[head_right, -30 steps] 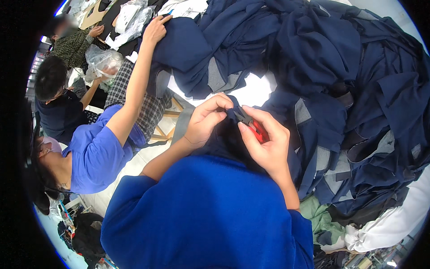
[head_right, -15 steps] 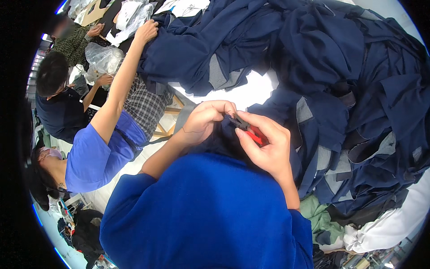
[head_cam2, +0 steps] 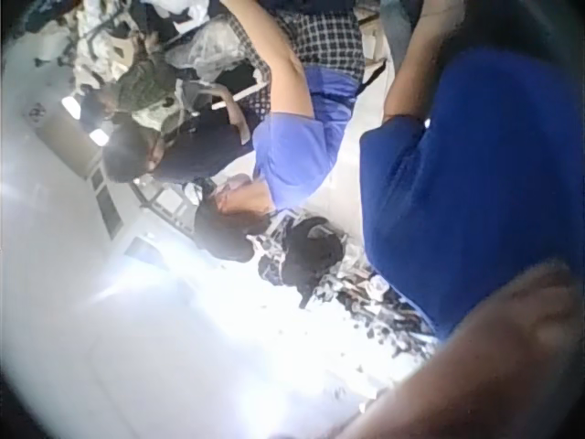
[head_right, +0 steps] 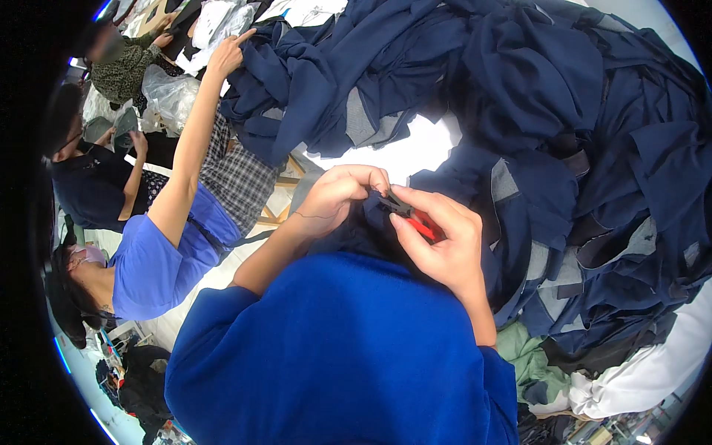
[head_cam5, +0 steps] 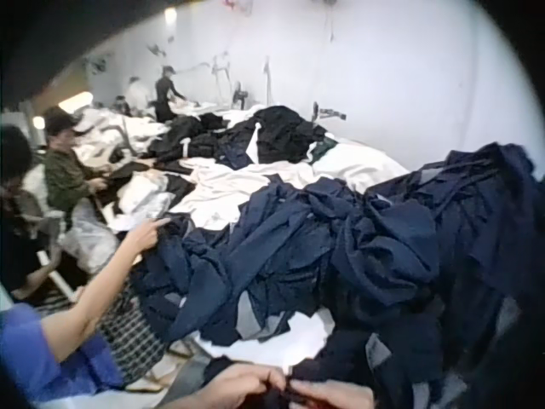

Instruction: Trimming excess threads from navy blue fabric garments using thread snips.

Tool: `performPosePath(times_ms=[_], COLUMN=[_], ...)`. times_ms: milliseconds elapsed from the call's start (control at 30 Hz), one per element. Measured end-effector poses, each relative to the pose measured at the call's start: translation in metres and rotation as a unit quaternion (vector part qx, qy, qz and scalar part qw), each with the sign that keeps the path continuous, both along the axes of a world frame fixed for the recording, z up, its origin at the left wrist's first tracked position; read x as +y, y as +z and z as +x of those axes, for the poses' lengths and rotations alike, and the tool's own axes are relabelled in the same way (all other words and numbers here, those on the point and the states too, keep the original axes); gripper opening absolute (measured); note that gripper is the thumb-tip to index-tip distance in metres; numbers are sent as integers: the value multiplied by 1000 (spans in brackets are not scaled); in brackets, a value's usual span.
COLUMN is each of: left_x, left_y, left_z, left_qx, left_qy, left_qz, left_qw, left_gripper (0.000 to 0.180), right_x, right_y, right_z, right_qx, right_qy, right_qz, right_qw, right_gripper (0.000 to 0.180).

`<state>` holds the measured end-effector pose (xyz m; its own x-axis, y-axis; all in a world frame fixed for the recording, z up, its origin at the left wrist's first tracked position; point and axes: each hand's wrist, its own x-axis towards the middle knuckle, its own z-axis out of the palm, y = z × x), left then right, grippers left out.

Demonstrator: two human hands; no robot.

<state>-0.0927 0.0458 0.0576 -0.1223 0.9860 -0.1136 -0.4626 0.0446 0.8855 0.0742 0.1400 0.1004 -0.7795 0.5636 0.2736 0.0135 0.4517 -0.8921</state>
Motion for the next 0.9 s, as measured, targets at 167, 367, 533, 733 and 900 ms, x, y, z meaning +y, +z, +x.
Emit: performPosePath(times_ms=[167,367,533,733,900], left_x=[-1,-2,2,6,8], left_y=[-1,6,5,3,3], left_z=[-3,5,10,19,19], left_qx=[20,37,5,-125,-148], left_qy=[-14,-60,-55,-75,-132], left_qz=[-4,-28,-20,-29,-7], left_qw=[1000,997,998,989,980], left_gripper=[23,25,24,25,26], right_x=[1,-4,-6,-4,5], right_y=[2,-8,-20,-40,-40], right_z=[1,2,4,-2,-3], right_qx=[-12,-29,149,141,279], right_qy=[9,-70,-68,11,-42], right_qz=[5,-105,-243,-11,-578], right_qw=[1000,992,956,990,766], right_gripper=[33,30,42,19,29])
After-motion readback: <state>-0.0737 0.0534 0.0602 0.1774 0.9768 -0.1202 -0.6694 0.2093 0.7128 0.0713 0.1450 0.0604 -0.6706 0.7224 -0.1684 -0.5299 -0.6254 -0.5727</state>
